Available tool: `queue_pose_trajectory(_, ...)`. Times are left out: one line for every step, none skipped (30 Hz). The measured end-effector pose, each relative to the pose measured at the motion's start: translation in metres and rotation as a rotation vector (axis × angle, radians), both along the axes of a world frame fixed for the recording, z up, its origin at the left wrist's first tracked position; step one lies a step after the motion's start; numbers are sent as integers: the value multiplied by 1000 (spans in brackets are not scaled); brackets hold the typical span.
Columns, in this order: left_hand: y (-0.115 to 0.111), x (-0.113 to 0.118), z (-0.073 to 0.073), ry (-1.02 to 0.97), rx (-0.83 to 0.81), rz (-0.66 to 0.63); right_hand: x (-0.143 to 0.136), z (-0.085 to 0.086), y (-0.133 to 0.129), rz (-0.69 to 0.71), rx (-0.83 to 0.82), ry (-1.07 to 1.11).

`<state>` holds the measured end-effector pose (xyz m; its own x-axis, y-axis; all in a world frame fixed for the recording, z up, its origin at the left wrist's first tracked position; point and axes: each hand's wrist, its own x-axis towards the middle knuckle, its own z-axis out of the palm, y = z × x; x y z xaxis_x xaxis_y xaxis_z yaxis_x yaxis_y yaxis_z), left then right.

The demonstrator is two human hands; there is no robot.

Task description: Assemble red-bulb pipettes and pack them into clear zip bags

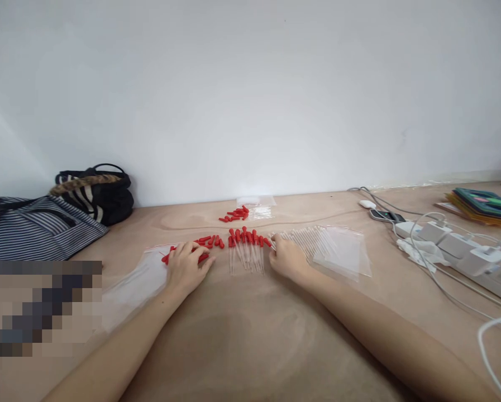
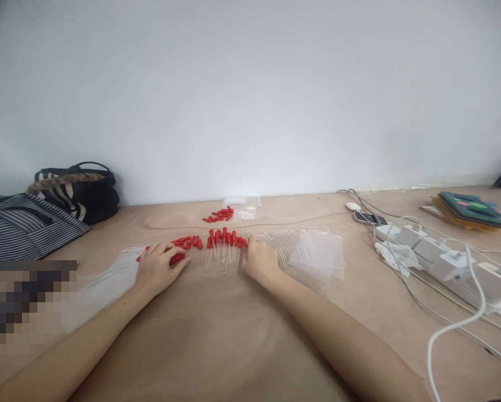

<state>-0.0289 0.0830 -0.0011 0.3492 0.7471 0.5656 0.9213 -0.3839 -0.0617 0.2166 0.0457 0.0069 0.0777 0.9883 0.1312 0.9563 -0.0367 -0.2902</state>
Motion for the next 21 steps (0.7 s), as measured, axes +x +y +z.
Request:
queue_pose_trajectory(-1,0,0,28,7,16,-3,1,3,6,-8,11)
queue_pose_trajectory(-3,0,1,50,14,35,-6,1,6,10,-14,26)
queue_pose_trajectory(-4,0,2,66,22,54,-9,1,9,12,-18,40)
queue_pose_trajectory(-5,0,2,77,27,72,-11,1,11,16,-19,53)
queue_pose_trajectory(-6,0,3,82,32,87,-13,0,13,17,-19,62)
queue_pose_trajectory(-6,-1,3,83,33,95,-13,-1,15,18,-17,67)
queue_pose_trajectory(-6,-1,3,81,32,99,-13,-2,17,18,-15,70)
queue_pose_trajectory(-5,-1,3,77,28,97,-12,-2,18,19,-13,71)
queue_pose_trajectory(-4,-2,3,71,24,91,-10,-3,18,18,-9,73)
queue_pose_trajectory(-4,-2,3,61,21,80,-7,-2,18,16,-6,73)
queue_pose_trajectory(-4,-2,3,45,21,64,-3,-1,18,12,-3,72)
queue_pose_trajectory(-4,-1,3,23,23,39,2,0,18,6,1,71)
queue_pose_trajectory(-5,1,2,-7,25,1,8,2,17,-3,2,65)
queue_pose_trajectory(-7,3,2,-42,24,-50,13,4,17,-14,-5,56)
queue_pose_trajectory(-10,7,1,-81,17,-105,18,6,16,-25,-17,45)
queue_pose_trajectory(-14,11,1,-121,2,-164,22,8,16,-33,-36,33)
queue_pose_trajectory(-19,17,0,-158,-21,-223,25,9,15,-38,-56,22)
queue_pose_trajectory(-25,22,-1,-193,-53,-273,26,10,14,-40,-76,13)
queue_pose_trajectory(-32,28,-2,-219,-92,-327,26,11,14,-40,-90,8)
queue_pose_trajectory(-38,34,-3,-236,-137,-382,25,10,13,-40,-96,6)
queue_pose_trajectory(-43,40,-4,-249,-188,-430,22,10,13,-42,-99,2)
